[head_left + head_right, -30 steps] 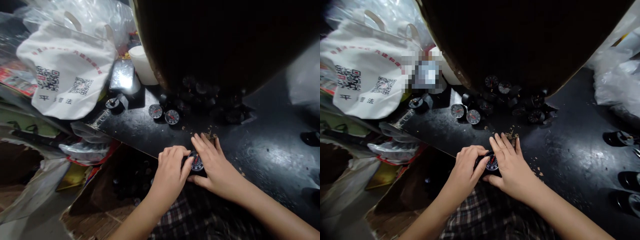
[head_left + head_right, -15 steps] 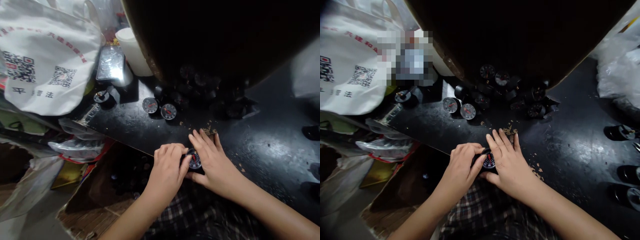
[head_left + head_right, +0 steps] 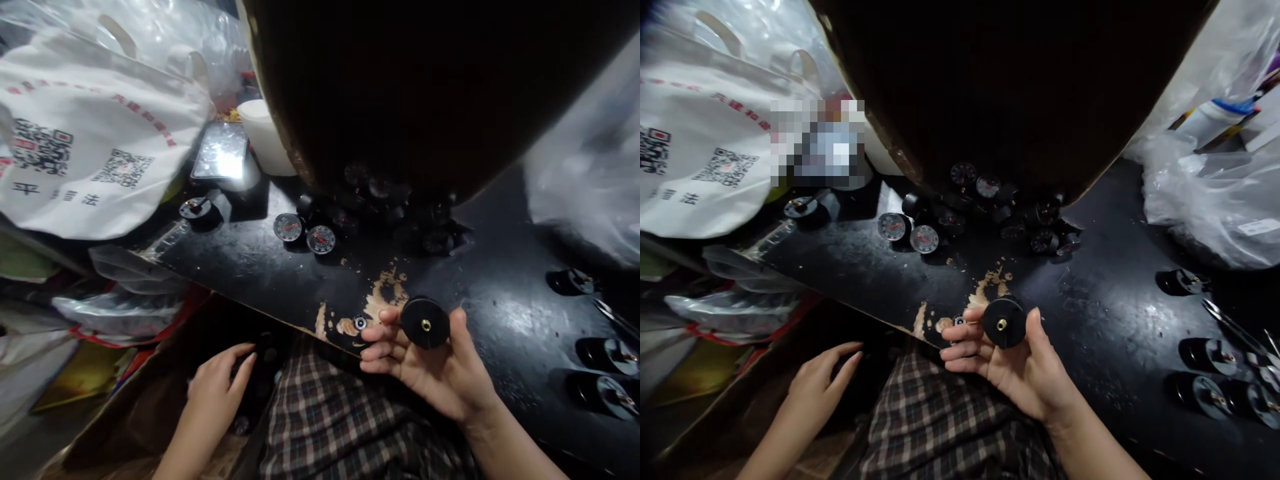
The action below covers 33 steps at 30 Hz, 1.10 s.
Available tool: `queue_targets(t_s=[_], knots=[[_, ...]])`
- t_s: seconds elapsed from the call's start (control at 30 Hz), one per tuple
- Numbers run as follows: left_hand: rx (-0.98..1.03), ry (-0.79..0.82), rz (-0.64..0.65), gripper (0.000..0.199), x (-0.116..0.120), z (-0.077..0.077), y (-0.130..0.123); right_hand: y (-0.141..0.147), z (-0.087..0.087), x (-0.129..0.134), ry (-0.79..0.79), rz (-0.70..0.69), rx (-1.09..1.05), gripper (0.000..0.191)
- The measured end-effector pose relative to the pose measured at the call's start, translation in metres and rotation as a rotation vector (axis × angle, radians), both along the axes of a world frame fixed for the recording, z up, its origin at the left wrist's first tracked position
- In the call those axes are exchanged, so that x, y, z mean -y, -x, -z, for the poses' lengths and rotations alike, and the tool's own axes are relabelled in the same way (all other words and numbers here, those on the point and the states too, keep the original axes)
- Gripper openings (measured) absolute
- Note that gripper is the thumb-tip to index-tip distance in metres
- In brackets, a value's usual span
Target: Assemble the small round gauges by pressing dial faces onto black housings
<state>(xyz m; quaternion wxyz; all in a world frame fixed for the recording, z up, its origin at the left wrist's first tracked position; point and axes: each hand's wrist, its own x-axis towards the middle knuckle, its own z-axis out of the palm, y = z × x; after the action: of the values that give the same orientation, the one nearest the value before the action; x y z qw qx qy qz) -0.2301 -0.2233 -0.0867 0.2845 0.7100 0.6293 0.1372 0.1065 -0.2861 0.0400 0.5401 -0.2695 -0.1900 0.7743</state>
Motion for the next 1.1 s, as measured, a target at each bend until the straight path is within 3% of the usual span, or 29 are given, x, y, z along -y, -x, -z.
queue_targets(t_s=[0.1, 0.27, 0.4, 0.5, 0.6, 0.67, 0.73, 0.8, 0.87, 0.93, 1.0, 1.1], knots=[[0.035, -0.055, 0.015, 0.037, -0.001, -0.002, -0.003, 0.006, 0.005, -0.001, 0.031, -0.002, -0.075, 0.075], [0.280, 0.001, 0.100, 0.027, 0.004, -0.045, -0.058, 0.009, 0.005, -0.001, 0.026, -0.020, -0.101, 0.077], [0.469, 0.070, 0.136, 0.023, 0.014, -0.068, -0.086, 0.016, 0.005, -0.001, 0.018, -0.035, -0.009, 0.077], [0.796, 0.342, 0.018, 0.035, 0.024, -0.080, -0.096, 0.029, 0.001, -0.005, -0.031, -0.112, 0.448, 0.069], [1.151, 0.720, -0.282, 0.056, 0.030, -0.085, -0.099, 0.043, -0.011, -0.020, -0.296, -0.322, 1.052, 0.090], [1.214, 0.857, -0.495, 0.057, 0.032, -0.080, -0.091, 0.046, -0.017, -0.040, -0.510, -0.322, 1.272, 0.075], [1.149, 0.813, -0.617, 0.054, 0.030, -0.065, -0.074, 0.045, -0.019, -0.069, -0.632, -0.145, 1.520, 0.045], [0.952, 0.642, -0.617, 0.058, 0.025, -0.041, -0.051, 0.043, -0.015, -0.103, -0.666, 0.027, 1.847, 0.039], [0.679, 0.479, -0.564, 0.067, 0.017, -0.015, -0.026, 0.042, -0.009, -0.133, -0.685, 0.024, 2.055, 0.049], [0.507, 0.392, -0.539, 0.071, 0.009, 0.005, -0.007, 0.041, -0.003, -0.151, -0.714, -0.044, 2.086, 0.053], [0.449, 0.344, -0.511, 0.066, 0.005, 0.012, 0.002, 0.037, 0.000, -0.153, -0.742, -0.083, 2.050, 0.048], [0.458, 0.268, -0.402, 0.052, 0.009, -0.005, -0.007, 0.024, 0.001, -0.129, -0.626, -0.126, 1.776, 0.045]])
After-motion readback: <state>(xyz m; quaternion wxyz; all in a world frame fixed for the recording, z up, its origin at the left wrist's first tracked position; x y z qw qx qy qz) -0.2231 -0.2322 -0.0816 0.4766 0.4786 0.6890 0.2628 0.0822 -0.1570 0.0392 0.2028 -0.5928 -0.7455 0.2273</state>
